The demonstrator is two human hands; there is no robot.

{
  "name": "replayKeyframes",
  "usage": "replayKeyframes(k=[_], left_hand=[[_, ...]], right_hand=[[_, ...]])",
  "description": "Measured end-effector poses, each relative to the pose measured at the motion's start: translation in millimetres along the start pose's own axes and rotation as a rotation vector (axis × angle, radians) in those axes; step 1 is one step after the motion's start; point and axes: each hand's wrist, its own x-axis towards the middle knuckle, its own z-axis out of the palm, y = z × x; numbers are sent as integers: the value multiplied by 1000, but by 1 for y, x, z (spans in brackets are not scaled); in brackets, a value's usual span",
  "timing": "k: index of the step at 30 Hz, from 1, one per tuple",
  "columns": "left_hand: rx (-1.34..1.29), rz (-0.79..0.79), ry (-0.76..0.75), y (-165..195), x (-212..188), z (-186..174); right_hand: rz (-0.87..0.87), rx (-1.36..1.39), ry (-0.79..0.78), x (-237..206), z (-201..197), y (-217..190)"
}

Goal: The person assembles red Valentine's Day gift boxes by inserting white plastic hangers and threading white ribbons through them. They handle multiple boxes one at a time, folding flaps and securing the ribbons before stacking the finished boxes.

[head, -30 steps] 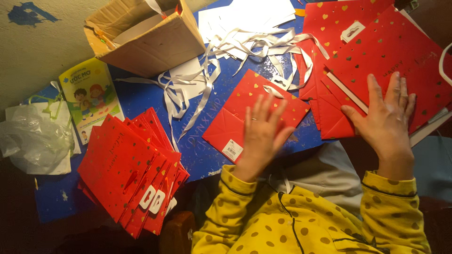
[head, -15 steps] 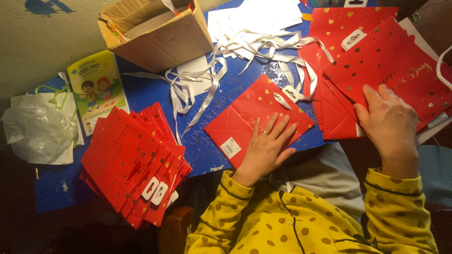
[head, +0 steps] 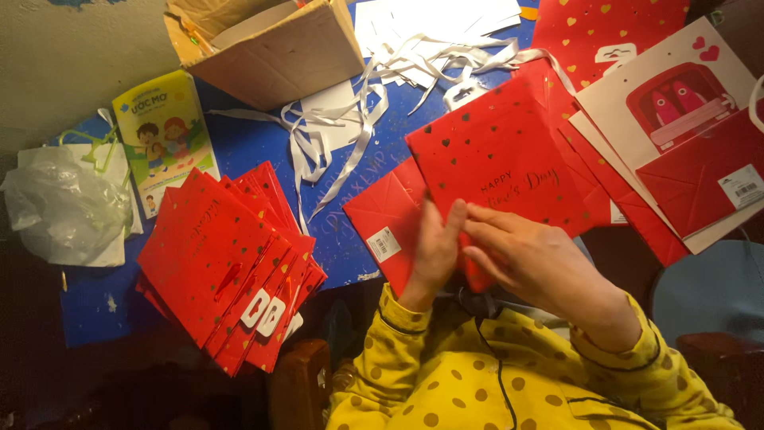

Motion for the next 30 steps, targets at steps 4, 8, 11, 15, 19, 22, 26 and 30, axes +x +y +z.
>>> replayKeyframes(k=[4,8,11,15,19,22,26,30], left_hand=[[-10,-2,16,33,4,-29],[565,27,-137,76,10,-71],[1091,-91,-238,87,19,-74],[1466,-31,-264,92,31,-72],[1605,246,-48,88,33,-61],[1574,183,-120,63,19,-22],[1720,-55,-199,25,-8,25],[1650,87,-227,10,-16,14]], right_hand=[[139,154,127,-8,2,19],[292,-4,279,-17,-4,61],[290,-103,300,-18,7,88],[178,-133,270,-17,30,107],[233,-214,271,-14,48,110],[254,-221,317,-7,55,111],[250,-100,409,1,51,118],[320,171,498,-9,44,119]])
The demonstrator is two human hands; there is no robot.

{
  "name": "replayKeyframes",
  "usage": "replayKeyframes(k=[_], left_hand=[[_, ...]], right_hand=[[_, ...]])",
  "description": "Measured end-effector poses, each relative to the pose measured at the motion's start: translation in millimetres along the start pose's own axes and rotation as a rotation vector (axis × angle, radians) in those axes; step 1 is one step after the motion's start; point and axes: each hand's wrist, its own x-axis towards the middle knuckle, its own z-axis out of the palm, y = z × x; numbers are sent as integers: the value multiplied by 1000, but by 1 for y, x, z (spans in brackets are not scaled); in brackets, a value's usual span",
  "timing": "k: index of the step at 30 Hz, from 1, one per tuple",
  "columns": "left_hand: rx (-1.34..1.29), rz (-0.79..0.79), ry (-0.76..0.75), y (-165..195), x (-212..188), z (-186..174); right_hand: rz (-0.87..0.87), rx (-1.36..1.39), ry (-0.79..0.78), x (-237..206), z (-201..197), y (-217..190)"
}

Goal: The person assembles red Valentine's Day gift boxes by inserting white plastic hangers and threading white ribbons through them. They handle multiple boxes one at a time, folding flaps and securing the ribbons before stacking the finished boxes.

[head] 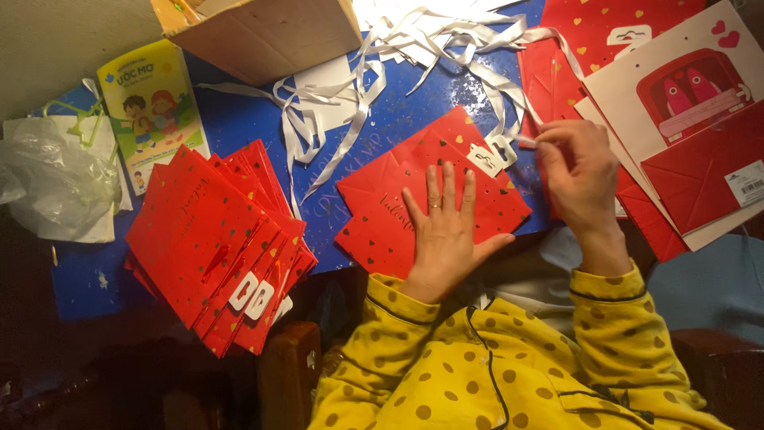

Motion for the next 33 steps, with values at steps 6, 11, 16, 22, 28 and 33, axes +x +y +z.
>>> replayKeyframes(k=[6,11,16,22,28,33], left_hand=[[-52,289,70,-35,-5,-1],[-79,350,17,-41,5,-20],[-47,213,-297,-18,-4,-32],[109,302,-183,-24,-31,-40],[-297,126,-100,-30,-27,-40],[-202,4,224,2,12,-17]], right_hand=[[196,673,-71,-6,5,-3],[-151,-127,-212,-9,21,-9],[-191,-240,-156,-10,32,-10],[-173,-224,-149,-13,29,-10],[-195,-190,-126,-10,32,-20],[-245,-306,-137,-5,45,-21]])
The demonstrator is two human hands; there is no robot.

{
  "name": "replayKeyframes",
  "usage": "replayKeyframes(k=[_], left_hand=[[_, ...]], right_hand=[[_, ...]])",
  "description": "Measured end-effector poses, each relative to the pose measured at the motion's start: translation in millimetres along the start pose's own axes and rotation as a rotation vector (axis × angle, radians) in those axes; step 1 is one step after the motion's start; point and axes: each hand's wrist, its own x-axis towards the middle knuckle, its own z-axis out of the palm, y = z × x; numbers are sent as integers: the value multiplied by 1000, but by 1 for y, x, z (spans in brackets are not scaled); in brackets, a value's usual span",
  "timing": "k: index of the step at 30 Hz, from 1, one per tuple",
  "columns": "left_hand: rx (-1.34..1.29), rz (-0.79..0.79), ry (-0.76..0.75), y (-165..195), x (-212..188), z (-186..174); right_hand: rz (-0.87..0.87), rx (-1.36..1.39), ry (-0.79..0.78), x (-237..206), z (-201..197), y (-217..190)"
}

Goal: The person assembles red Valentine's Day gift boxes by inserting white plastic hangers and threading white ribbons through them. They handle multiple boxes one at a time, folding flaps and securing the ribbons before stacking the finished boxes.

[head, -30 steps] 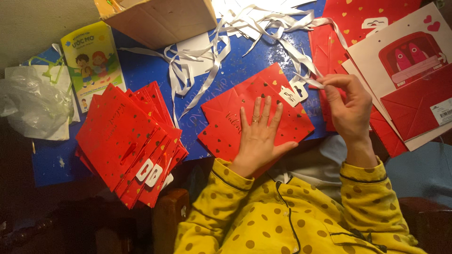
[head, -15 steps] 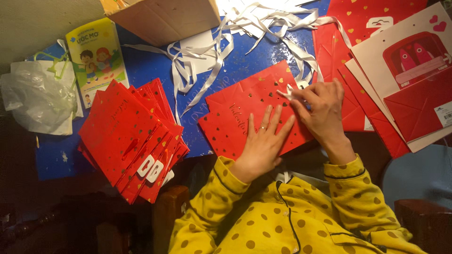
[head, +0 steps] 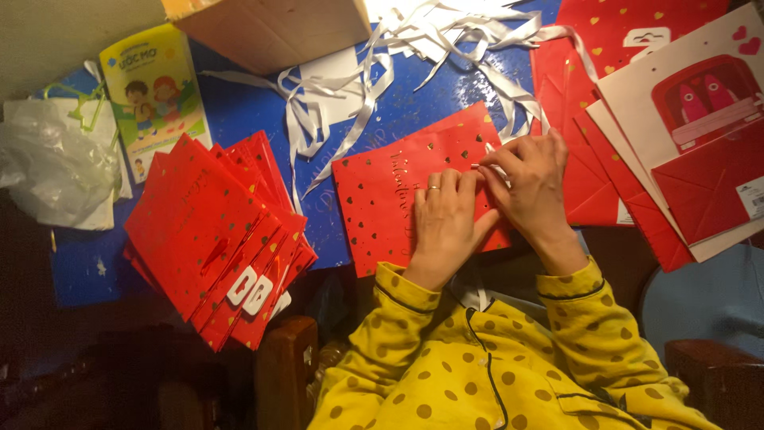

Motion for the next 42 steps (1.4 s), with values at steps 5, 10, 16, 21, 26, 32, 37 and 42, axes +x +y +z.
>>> replayKeyframes(k=[5,10,16,21,26,32,37,42], left_hand=[[78,-94,61,10,11,13],[-12,-101,58,9,8,8],[-493,-214,-22,4,-11,-8],[-835,-350,-61,-10,-23,-12],[-935,-357,47,-27,-36,4],[-1023,-421,8,-33,-44,19],[-1072,-413,-5,-32,-40,14],[-1031,-443,-17,-25,-42,15]], right_hand=[[103,171,96,-12,-14,18],[230,375,102,-27,-23,23],[242,460,49,-32,-27,23],[188,440,-27,-27,-33,14],[31,303,-151,-31,-39,-11],[3,172,-248,-30,-42,-21],[11,132,-283,-26,-46,-22],[-120,-13,-332,-24,-43,-24]])
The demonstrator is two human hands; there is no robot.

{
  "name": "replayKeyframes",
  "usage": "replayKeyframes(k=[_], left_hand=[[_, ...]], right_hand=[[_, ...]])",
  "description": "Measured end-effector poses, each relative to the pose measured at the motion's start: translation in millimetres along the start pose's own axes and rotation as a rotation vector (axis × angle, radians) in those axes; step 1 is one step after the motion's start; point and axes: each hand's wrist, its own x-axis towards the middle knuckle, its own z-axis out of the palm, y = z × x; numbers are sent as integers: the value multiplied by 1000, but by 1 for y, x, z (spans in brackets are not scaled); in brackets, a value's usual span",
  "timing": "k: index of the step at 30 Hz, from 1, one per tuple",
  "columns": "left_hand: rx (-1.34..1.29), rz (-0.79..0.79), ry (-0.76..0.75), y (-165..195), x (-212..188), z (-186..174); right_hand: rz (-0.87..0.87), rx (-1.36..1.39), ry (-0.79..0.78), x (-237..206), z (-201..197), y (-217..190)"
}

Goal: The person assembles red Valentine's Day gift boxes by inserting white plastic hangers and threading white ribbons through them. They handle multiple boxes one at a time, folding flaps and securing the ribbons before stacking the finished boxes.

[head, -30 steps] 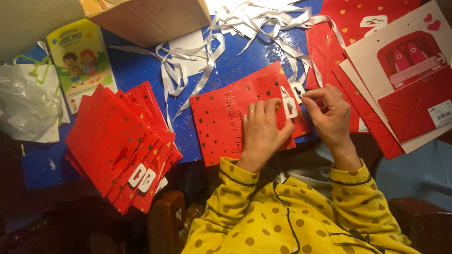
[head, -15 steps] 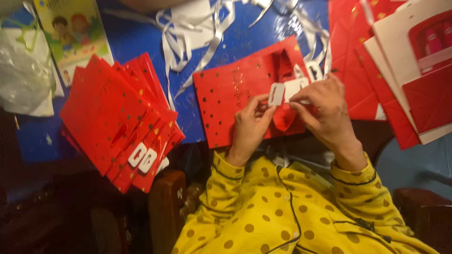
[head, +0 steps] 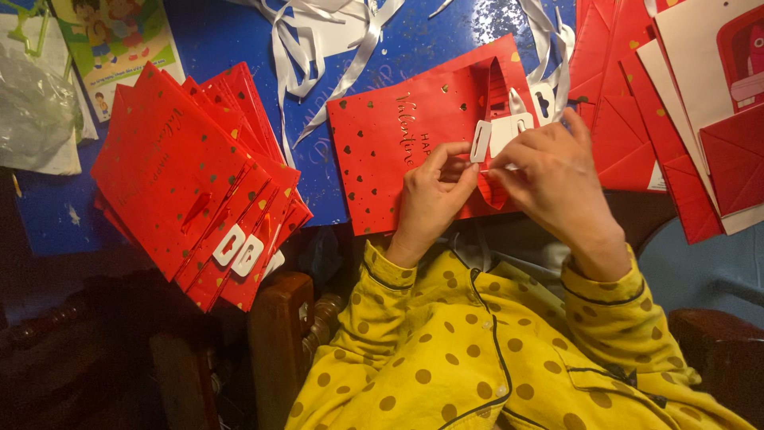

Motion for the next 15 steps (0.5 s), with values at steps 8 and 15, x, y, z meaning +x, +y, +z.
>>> replayKeyframes(k=[8,15], left_hand=[[-10,-16,-25,17,1,-1],[198,128,-41,21,3,-5]], right_hand=[[66,104,20,6,5,2],[116,237,53,-2,16,4]])
